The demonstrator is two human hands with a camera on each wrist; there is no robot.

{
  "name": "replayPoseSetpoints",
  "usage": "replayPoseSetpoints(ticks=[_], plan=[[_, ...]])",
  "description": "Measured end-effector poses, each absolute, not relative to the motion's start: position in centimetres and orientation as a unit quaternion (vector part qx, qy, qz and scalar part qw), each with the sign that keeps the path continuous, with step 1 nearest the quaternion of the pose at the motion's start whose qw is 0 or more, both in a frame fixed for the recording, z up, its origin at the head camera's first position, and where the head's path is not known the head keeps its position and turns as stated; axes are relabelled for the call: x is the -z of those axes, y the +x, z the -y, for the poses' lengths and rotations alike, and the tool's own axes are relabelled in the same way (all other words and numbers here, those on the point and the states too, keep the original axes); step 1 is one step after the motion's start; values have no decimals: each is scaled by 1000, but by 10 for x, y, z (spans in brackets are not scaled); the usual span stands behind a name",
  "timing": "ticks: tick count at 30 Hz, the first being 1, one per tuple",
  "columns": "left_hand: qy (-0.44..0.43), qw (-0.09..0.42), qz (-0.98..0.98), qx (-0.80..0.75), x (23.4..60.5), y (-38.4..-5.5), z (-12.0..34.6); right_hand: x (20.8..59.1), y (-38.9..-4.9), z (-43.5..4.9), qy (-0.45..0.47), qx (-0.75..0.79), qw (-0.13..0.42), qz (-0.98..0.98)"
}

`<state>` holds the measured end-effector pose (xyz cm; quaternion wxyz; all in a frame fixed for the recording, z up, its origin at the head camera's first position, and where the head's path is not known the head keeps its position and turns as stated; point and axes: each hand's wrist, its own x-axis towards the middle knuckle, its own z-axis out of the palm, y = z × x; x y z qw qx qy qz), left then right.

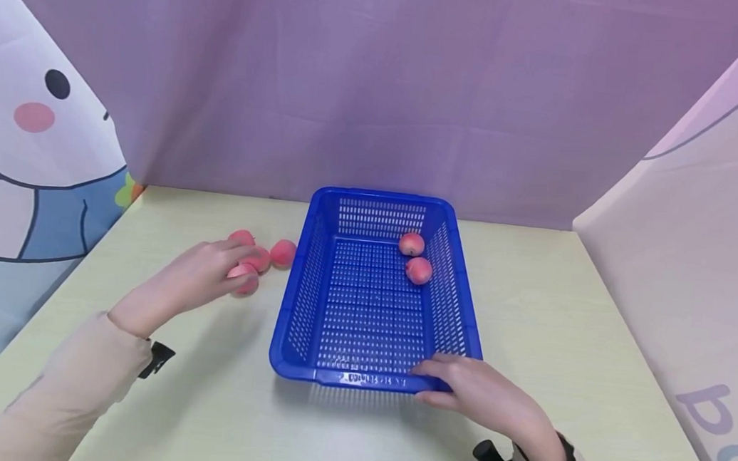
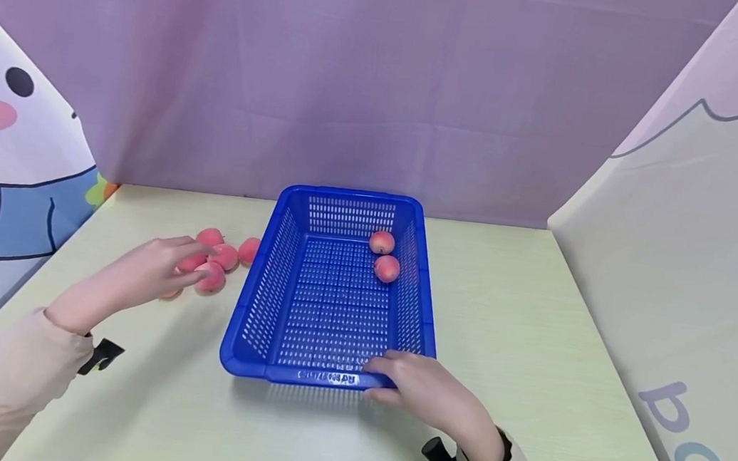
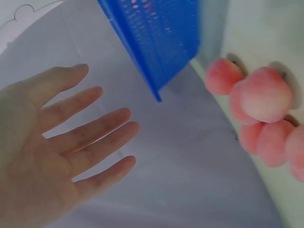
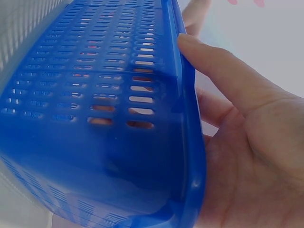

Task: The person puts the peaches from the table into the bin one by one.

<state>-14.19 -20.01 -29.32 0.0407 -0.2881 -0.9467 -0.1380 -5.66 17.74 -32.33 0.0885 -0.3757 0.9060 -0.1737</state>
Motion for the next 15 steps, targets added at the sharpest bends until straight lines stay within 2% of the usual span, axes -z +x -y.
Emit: replayPoseSetpoints(ticks=[11, 15], plan=[[-267, 103, 949, 132, 315, -136, 222, 324, -57, -177, -372, 179, 94, -906], [-236, 76, 958, 146, 322, -139, 233, 324, -57, -177, -371, 178, 92, -907]])
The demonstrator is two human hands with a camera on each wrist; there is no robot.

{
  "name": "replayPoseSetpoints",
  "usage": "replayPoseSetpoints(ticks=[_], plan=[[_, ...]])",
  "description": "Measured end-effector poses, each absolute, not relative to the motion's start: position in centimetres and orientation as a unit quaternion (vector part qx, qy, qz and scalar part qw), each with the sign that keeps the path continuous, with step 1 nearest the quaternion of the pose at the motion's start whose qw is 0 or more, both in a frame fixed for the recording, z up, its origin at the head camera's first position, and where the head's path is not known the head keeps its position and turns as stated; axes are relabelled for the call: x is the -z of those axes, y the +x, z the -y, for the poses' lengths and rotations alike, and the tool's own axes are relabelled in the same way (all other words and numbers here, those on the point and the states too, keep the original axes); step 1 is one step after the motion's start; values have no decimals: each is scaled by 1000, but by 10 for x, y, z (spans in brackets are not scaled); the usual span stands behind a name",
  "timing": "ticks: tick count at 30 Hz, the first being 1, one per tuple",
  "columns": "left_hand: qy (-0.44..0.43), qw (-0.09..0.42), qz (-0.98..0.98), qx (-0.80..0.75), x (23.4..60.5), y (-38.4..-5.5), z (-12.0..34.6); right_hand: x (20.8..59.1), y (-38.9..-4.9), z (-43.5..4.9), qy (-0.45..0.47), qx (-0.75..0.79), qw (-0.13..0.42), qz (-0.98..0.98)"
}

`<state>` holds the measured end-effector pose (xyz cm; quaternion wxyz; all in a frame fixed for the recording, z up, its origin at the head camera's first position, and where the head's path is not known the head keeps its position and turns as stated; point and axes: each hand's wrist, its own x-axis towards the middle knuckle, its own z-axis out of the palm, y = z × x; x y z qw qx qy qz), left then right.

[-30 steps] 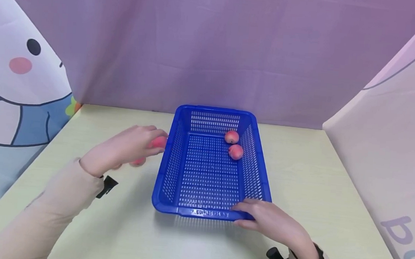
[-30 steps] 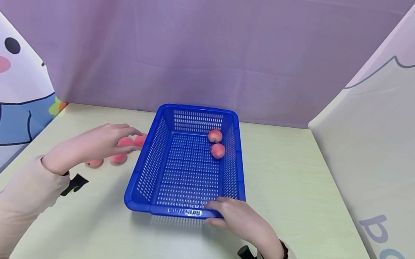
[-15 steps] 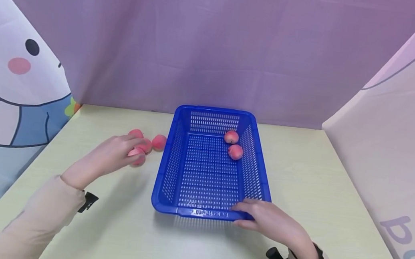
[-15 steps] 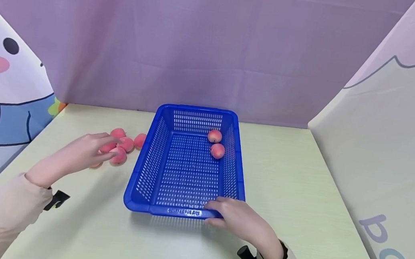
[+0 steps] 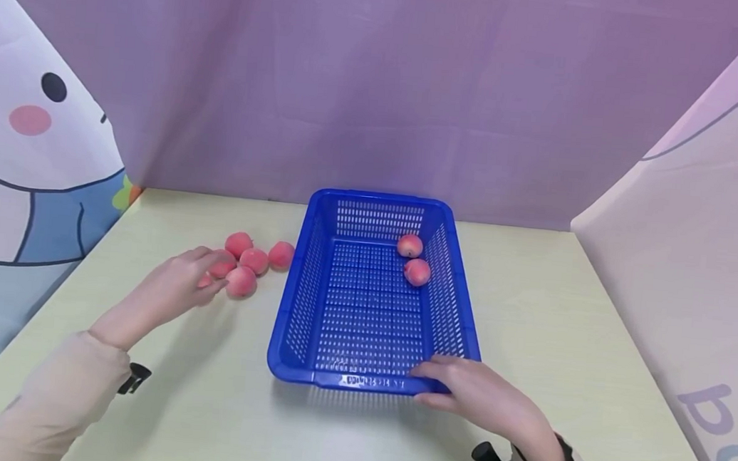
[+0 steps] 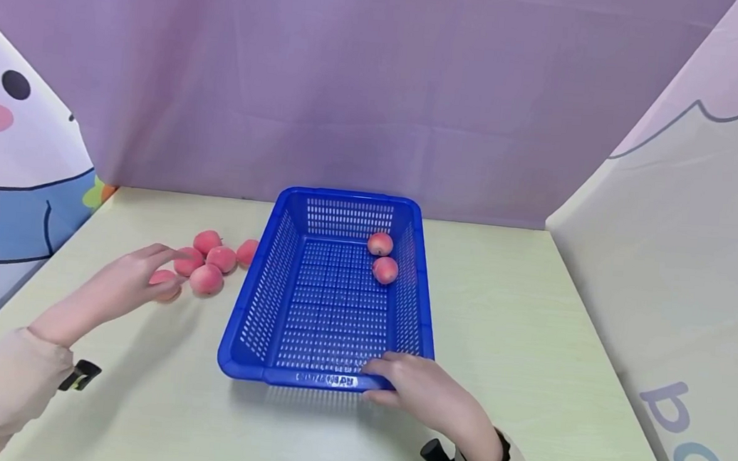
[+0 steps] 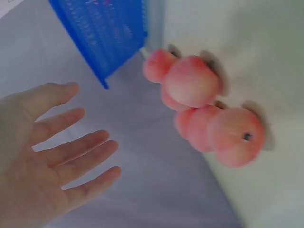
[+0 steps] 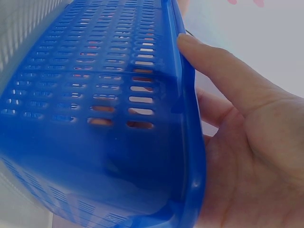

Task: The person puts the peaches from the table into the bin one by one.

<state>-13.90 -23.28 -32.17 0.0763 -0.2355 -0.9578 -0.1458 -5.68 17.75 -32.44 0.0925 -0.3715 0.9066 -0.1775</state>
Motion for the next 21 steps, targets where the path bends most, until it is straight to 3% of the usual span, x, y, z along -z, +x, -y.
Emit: replayPoseSetpoints(ticks=[8, 21], plan=[[-182, 18, 971, 155, 335, -147, 255, 324, -56, -177, -376, 176, 87, -906], [-163, 4, 975, 149, 357, -157, 268, 323, -55, -177, -377, 173, 83, -906]])
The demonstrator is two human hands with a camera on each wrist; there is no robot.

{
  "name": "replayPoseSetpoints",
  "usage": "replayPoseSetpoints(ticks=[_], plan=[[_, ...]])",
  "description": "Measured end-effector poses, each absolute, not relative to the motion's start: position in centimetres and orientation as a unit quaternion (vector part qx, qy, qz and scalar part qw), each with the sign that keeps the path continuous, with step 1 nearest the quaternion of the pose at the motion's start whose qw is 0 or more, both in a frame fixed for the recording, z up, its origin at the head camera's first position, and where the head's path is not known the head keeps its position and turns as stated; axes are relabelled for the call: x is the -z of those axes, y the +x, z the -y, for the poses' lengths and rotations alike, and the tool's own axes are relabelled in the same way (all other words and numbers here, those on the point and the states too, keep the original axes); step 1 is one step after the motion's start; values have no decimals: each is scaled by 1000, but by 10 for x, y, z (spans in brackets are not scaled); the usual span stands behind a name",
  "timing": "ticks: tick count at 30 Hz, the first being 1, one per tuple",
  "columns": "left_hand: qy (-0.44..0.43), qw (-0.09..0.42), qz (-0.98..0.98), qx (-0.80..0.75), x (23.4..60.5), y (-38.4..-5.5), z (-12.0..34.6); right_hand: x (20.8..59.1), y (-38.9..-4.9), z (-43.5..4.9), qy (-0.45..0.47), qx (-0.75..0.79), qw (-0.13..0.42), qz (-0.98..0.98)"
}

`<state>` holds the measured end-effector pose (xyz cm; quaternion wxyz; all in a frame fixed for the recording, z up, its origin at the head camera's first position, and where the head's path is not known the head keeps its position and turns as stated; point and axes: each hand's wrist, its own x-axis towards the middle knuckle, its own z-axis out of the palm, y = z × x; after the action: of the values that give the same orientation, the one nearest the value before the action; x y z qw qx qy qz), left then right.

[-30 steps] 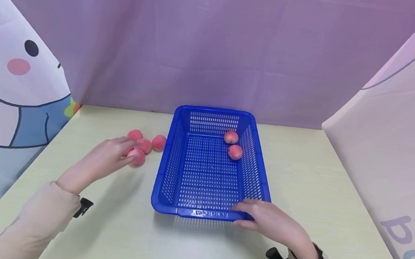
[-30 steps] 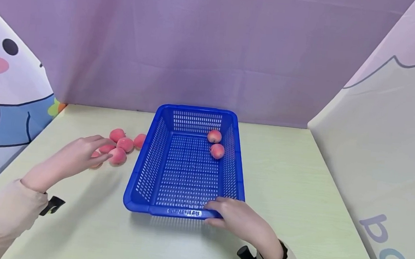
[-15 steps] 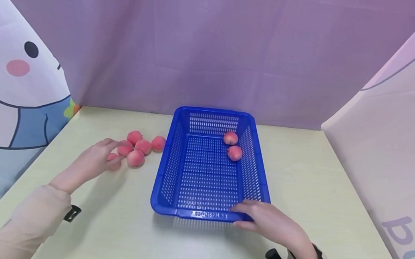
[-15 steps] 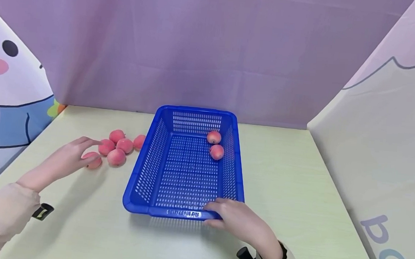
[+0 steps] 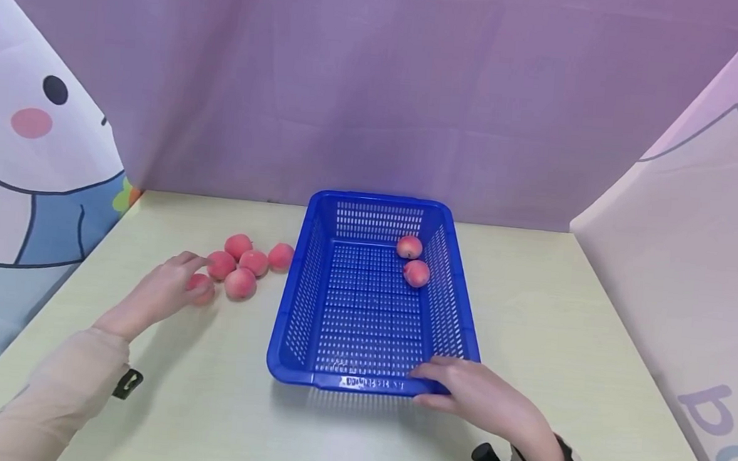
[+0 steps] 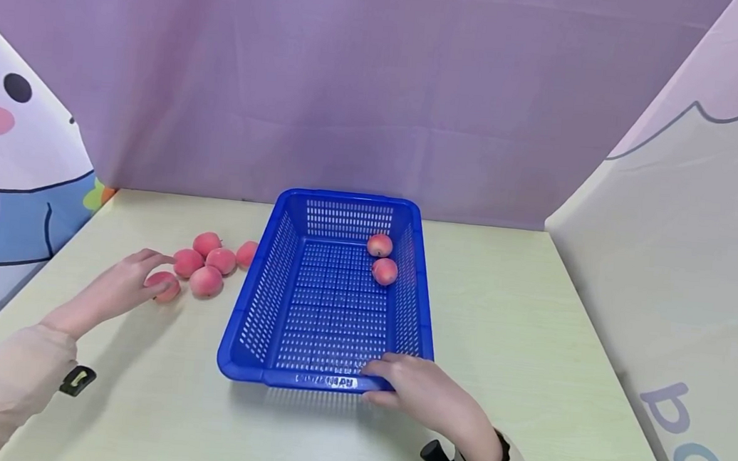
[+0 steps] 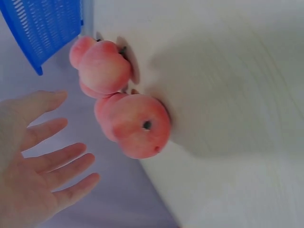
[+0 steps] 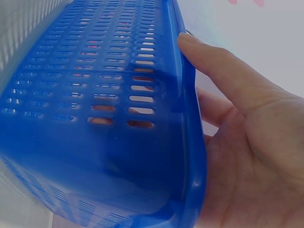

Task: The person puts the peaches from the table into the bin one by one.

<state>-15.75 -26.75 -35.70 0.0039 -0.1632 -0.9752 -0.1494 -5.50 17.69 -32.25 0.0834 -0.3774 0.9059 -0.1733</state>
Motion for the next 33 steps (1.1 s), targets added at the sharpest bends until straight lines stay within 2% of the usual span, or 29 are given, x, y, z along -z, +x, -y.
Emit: replayPoseSetpoints(ticks=[11, 33], plan=[[-139, -33, 975, 170, 370, -162, 274, 322, -55, -177, -378, 172, 83, -906], [-128, -37, 977, 167, 392, -170, 283, 323, -56, -174, -378, 168, 86, -906]])
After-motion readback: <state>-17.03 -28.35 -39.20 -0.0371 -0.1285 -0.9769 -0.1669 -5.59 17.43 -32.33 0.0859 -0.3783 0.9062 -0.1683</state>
